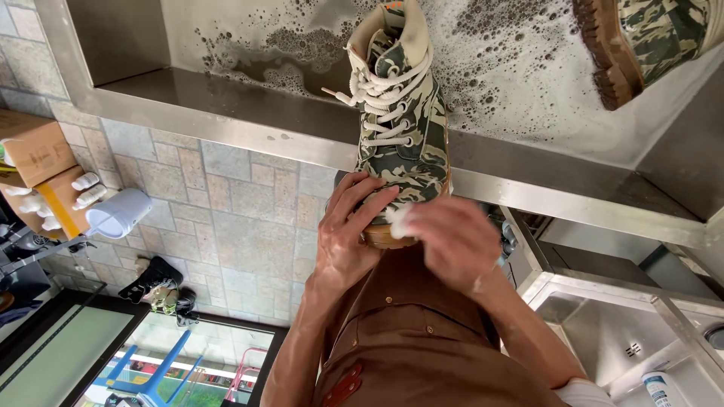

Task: The person places a camouflage-patterned high-top sneaker into a shoe-washing machine, then removes it and scrubs the sole and upper with a brush and a white cloth. The person rinses their hands and returns to the machine to continue cleaning the shoe.

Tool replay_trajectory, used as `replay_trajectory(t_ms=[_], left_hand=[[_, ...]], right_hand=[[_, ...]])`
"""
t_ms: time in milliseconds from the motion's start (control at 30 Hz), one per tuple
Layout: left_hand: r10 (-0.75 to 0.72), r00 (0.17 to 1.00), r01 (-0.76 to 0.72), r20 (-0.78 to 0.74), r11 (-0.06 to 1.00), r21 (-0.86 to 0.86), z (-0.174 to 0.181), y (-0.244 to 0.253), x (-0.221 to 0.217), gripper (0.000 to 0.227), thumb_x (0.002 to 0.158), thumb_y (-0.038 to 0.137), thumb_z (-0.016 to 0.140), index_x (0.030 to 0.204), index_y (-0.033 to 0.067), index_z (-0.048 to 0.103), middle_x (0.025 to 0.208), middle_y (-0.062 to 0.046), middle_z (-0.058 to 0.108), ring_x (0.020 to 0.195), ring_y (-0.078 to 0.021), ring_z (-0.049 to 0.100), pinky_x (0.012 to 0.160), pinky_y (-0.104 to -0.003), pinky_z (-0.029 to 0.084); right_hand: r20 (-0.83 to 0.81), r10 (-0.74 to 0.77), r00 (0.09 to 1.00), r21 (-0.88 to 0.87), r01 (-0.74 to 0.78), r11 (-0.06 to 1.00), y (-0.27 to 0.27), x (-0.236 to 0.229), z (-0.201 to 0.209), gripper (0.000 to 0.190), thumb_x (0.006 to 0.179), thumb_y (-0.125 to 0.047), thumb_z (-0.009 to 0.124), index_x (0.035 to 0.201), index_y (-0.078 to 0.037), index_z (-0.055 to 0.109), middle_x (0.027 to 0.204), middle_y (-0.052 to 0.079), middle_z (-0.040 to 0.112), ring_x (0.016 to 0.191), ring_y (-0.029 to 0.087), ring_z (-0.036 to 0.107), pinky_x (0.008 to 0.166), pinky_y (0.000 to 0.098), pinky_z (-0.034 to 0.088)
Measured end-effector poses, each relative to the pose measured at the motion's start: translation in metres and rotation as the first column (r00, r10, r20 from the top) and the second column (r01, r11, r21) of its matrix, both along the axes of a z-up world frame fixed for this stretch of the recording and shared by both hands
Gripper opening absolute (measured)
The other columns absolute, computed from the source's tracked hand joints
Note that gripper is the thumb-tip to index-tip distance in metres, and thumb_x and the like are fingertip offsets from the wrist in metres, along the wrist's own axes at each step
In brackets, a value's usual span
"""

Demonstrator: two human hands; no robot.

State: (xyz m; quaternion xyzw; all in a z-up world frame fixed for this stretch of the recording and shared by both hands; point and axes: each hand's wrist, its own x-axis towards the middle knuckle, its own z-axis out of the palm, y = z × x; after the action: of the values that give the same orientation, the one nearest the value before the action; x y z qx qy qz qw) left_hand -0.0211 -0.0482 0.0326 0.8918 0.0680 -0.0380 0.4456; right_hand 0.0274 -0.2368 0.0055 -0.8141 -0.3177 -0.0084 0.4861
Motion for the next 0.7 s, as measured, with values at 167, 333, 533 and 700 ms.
replay_trajectory(t_ms=[167, 333, 533, 700], left_hand=[[0.013, 1.000, -0.013, -0.003, 1.000, -0.027, 0.000, -0.001, 0.002, 0.068, 0.065, -0.003, 0.087, 0.129, 0.0118, 0.068, 0.132, -0.010, 0.065, 0.130, -0.0380, 0.061, 0.107, -0.047, 0.058], [-0.036, 0.999, 0.036, 0.009, 0.999, 0.000, 0.003, -0.006, 0.001, 0.070, 0.064, -0.008, 0.082, 0.130, 0.0095, 0.068, 0.133, -0.011, 0.063, 0.132, -0.0397, 0.058, 0.109, -0.048, 0.057], [-0.021, 0.997, 0.023, -0.070, 1.000, 0.020, -0.004, -0.012, -0.002, 0.071, 0.060, -0.015, 0.073, 0.128, 0.0074, 0.069, 0.131, -0.011, 0.066, 0.130, -0.0382, 0.060, 0.107, -0.046, 0.056], [-0.013, 1.000, 0.013, -0.004, 1.000, 0.016, 0.005, -0.009, 0.006, 0.063, 0.069, -0.012, 0.079, 0.128, 0.0051, 0.067, 0.129, -0.011, 0.067, 0.127, -0.0354, 0.061, 0.109, -0.044, 0.054]], right_hand=[[-0.036, -0.165, 0.986, -0.093, 0.161, 0.982, -0.027, -0.004, -0.033, 0.019, 0.089, 0.011, 0.065, 0.099, -0.004, 0.073, 0.105, 0.009, 0.075, 0.099, 0.023, 0.072, 0.083, 0.0342, 0.060], [-0.035, -0.028, 0.999, -0.011, 0.027, 1.000, -0.001, -0.009, 0.018, 0.019, 0.088, 0.009, 0.069, 0.101, -0.004, 0.072, 0.105, 0.011, 0.076, 0.097, 0.025, 0.072, 0.083, 0.0352, 0.062], [-0.043, -0.045, 0.998, -0.032, 0.044, 0.999, -0.016, -0.014, 0.001, 0.022, 0.091, 0.010, 0.072, 0.106, -0.007, 0.073, 0.113, 0.007, 0.075, 0.104, 0.021, 0.072, 0.087, 0.0323, 0.063], [-0.024, 0.045, 0.999, -0.080, -0.047, 0.996, -0.011, -0.014, 0.009, 0.024, 0.086, 0.006, 0.074, 0.106, -0.007, 0.074, 0.111, 0.006, 0.076, 0.101, 0.023, 0.070, 0.086, 0.0331, 0.060]])
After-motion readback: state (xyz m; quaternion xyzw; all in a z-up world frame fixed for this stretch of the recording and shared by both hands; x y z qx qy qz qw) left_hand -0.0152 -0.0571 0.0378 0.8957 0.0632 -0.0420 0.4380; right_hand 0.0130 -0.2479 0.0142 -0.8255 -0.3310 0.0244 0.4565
